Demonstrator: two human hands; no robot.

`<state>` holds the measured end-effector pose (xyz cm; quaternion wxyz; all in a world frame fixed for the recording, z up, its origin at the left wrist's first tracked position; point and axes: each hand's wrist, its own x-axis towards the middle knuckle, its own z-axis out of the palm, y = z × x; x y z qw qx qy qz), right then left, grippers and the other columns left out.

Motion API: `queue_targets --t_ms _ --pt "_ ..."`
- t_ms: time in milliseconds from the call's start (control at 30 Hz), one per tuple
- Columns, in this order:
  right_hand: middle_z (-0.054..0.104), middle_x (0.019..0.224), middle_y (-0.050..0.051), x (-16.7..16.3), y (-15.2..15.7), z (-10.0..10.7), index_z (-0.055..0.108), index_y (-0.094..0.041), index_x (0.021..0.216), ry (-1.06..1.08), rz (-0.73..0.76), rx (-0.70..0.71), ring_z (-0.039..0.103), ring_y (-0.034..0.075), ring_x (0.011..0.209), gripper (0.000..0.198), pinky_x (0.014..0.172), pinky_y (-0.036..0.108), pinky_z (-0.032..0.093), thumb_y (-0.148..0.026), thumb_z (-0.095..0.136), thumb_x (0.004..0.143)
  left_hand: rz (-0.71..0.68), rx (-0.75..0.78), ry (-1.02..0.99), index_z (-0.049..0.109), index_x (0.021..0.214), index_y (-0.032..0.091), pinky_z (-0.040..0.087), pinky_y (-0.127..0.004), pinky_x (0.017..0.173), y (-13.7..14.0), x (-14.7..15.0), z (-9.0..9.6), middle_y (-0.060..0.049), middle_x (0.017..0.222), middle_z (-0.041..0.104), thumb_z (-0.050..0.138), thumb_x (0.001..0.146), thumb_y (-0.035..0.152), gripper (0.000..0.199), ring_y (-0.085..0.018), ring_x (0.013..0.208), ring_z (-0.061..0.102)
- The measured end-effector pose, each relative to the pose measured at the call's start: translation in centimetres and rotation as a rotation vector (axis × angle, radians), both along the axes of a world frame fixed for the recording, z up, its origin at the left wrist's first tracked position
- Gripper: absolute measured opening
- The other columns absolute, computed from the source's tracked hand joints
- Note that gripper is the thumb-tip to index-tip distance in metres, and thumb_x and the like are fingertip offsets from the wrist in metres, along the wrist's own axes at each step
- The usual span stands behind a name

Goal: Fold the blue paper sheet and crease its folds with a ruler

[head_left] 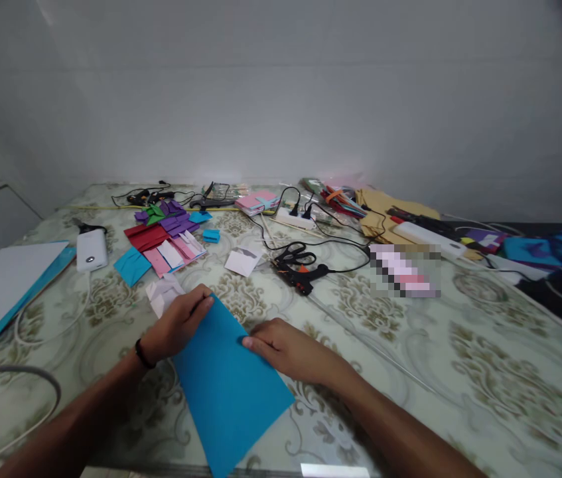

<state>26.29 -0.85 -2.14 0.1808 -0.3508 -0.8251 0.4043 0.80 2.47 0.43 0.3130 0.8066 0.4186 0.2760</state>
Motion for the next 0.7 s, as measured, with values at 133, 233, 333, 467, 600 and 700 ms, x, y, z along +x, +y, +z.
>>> queue_targets --t_ms 133,233,333,467,600,700 --pt "0.046 0.061 -0.002 -0.07 0.00 -0.16 0.040 -0.019 0.062 -0.012 0.010 0.011 0.046 0.011 0.057 0.056 0.059 0.027 0.030 -0.052 0.043 0.107 -0.025 -0.005 0.002 0.049 0.086 0.021 0.040 -0.027 0.064 -0.22 0.21 -0.15 0.004 0.074 0.051 0.037 0.106 0.037 0.029 -0.014 0.068 0.050" --pt "0.049 0.062 -0.001 -0.19 0.03 -0.18 0.041 -0.019 0.064 -0.008 -0.009 0.026 0.046 0.012 0.057 0.054 0.060 0.028 0.031 -0.050 0.040 0.108 -0.037 -0.007 0.012 0.052 0.091 0.020 0.041 -0.027 0.068 -0.26 0.19 -0.26 0.003 0.079 0.055 0.041 0.106 0.037 0.025 -0.014 0.072 0.053" --pt "0.049 0.062 -0.001 -0.27 0.00 -0.06 0.041 -0.020 0.065 -0.003 -0.022 0.029 0.047 0.012 0.058 0.053 0.061 0.027 0.032 -0.050 0.038 0.109 -0.040 -0.004 0.028 0.053 0.093 0.020 0.040 -0.027 0.068 -0.10 -0.01 -0.35 0.003 0.079 0.056 0.044 0.105 0.036 0.021 -0.015 0.073 0.054" --pt "0.049 0.062 -0.001 -0.26 -0.06 0.07 0.040 -0.020 0.063 0.003 -0.012 0.030 0.048 0.012 0.058 0.056 0.060 0.027 0.033 -0.053 0.040 0.108 -0.057 0.001 0.047 0.052 0.089 0.020 0.038 -0.027 0.066 -0.04 -0.08 -0.52 0.003 0.075 0.054 0.046 0.104 0.035 0.022 -0.014 0.069 0.053" --pt "0.049 0.061 -0.001 -0.22 0.01 -0.02 0.040 -0.020 0.063 0.018 -0.024 0.031 0.046 0.011 0.056 0.057 0.059 0.028 0.032 -0.054 0.037 0.109 -0.077 -0.001 0.052 0.053 0.089 0.020 0.040 -0.027 0.066 -0.11 0.05 -0.53 0.003 0.076 0.056 0.046 0.103 0.036 0.022 -0.015 0.070 0.054" --pt "0.047 0.059 -0.002 -0.25 0.02 -0.05 0.039 -0.020 0.062 0.024 -0.033 0.025 0.044 0.011 0.054 0.057 0.057 0.027 0.031 -0.052 0.037 0.109 -0.087 -0.014 0.054 0.056 0.094 0.020 0.041 -0.026 0.066 0.03 -0.03 -0.45 0.003 0.076 0.058 0.046 0.104 0.036 0.022 -0.015 0.071 0.056"
